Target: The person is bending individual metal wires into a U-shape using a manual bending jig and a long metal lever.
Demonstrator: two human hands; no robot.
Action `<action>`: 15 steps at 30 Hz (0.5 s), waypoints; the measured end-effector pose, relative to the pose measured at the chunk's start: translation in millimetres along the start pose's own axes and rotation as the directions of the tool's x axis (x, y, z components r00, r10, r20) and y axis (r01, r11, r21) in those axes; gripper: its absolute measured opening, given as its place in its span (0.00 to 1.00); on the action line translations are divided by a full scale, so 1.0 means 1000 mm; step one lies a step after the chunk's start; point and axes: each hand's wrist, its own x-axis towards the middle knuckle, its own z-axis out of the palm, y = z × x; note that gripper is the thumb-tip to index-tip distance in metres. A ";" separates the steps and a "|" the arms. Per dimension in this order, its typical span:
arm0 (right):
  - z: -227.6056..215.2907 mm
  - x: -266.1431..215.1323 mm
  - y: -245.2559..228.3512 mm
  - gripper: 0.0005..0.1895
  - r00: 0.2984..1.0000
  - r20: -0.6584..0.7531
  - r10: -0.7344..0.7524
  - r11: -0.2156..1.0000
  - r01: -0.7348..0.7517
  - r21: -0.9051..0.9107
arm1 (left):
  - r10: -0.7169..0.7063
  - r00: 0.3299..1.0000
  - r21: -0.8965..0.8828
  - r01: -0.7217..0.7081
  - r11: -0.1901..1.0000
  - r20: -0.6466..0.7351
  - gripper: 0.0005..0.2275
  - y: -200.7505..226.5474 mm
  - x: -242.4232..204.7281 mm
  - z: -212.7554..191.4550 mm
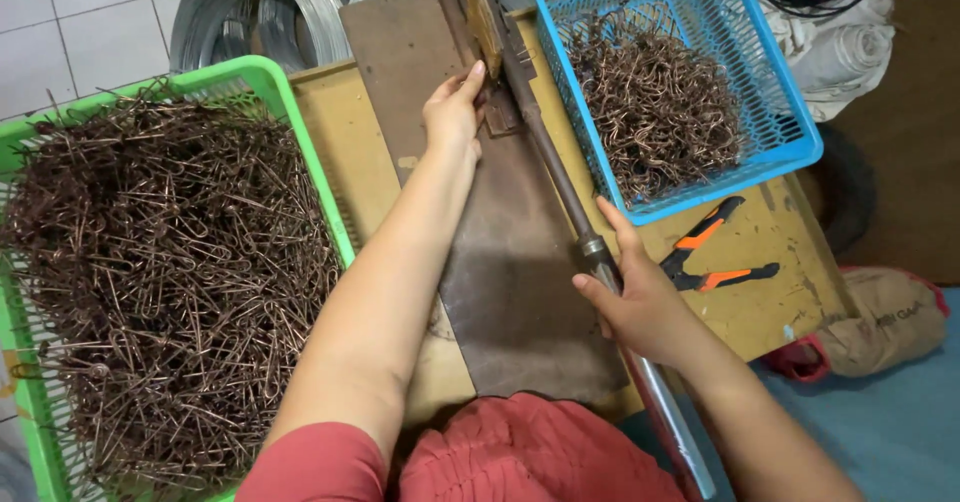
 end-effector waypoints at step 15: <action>0.017 0.007 0.012 0.50 0.999 -0.041 0.004 0.999 -0.006 -0.048 | 0.025 0.999 0.001 -0.025 1.000 0.022 0.14 -0.009 0.018 -0.005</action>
